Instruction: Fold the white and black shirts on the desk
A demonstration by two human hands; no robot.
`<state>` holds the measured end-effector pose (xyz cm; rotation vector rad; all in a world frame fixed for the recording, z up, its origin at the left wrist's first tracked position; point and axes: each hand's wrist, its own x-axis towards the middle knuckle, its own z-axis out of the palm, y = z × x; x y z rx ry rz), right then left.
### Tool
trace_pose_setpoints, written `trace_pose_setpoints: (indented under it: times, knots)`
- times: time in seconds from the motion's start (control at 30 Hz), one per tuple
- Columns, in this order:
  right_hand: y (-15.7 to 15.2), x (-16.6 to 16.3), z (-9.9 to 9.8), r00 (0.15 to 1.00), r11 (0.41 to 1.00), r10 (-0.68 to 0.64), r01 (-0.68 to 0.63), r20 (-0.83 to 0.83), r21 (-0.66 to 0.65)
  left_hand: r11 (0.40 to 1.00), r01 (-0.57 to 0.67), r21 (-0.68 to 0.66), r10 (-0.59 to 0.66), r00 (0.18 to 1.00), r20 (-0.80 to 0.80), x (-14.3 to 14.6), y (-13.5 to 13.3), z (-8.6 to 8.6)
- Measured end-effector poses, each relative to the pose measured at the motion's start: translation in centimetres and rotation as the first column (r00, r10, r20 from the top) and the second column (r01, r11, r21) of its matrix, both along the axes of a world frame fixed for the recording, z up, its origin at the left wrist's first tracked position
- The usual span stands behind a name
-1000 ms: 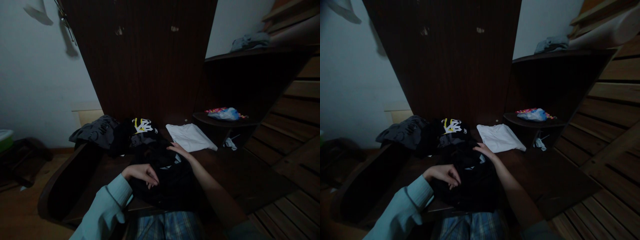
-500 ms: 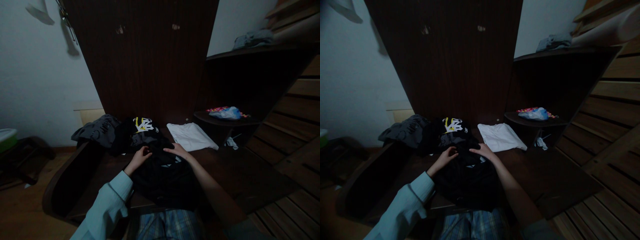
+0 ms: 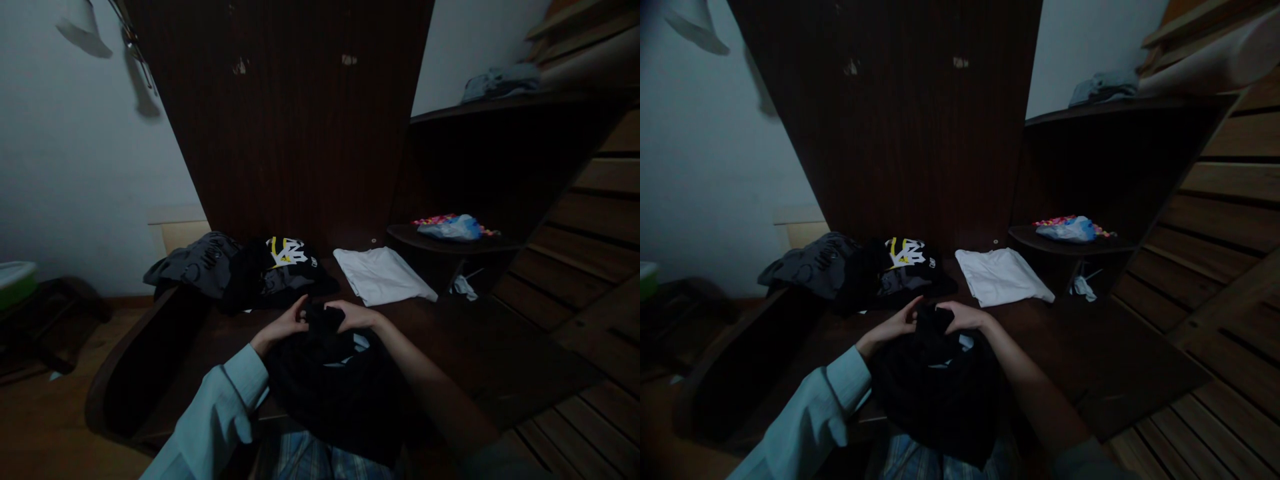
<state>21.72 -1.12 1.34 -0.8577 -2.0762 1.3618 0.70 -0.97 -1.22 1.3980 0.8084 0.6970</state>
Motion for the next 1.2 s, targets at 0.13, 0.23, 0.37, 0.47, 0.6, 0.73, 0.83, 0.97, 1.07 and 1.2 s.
trace_pose_setpoints:
  times: [0.13,0.23,0.37,0.47,0.6,0.73,0.83,0.97,1.07,1.2]
  knots:
    - [0.1,0.6,0.9,0.938,0.964,-0.261,0.266,-0.230,-0.010,0.999,0.014,0.032,-0.014,1.000,0.006,-0.1,0.0,1.0]
    - [0.7,1.2,0.8,0.759,0.858,-0.504,0.493,-0.412,-0.140,0.995,-0.044,0.093,0.046,0.999,-0.019,-0.8,-0.1,2.5]
    - [1.9,2.4,0.3,0.375,0.586,-0.777,0.724,-0.506,-0.364,0.944,-0.234,0.232,0.240,0.971,0.002,-2.9,0.2,4.1]
    - [2.6,3.6,0.1,0.134,0.395,-0.815,0.841,-0.564,-0.371,0.778,-0.494,0.389,0.514,0.856,0.059,-4.4,0.7,4.8]
    - [2.9,4.7,-0.4,0.074,0.187,-0.754,0.977,-0.653,-0.104,0.304,-0.670,0.677,0.805,0.561,0.194,-5.2,0.7,5.1]
    - [3.1,4.4,-1.2,0.262,0.163,-0.850,0.956,-0.458,0.244,0.101,-0.508,0.855,0.880,0.447,0.162,-4.8,0.5,4.7]
    - [3.0,3.9,-1.2,0.250,0.101,-0.886,0.926,-0.390,0.364,0.095,-0.401,0.911,0.909,0.408,0.086,-4.5,0.6,4.4]
    - [2.4,3.1,-0.4,0.343,0.180,-0.800,0.920,-0.492,0.348,0.181,-0.345,0.921,0.838,0.544,0.039,-4.1,0.4,4.3]
    - [1.9,2.0,-0.5,0.579,0.497,-0.706,0.816,-0.408,0.297,0.406,-0.153,0.901,0.653,0.738,-0.169,-3.4,0.2,3.9]
    - [1.5,0.6,-1.4,0.844,0.782,-0.532,0.522,-0.070,0.341,0.615,0.199,0.763,0.366,0.785,-0.499,-2.2,0.1,2.7]
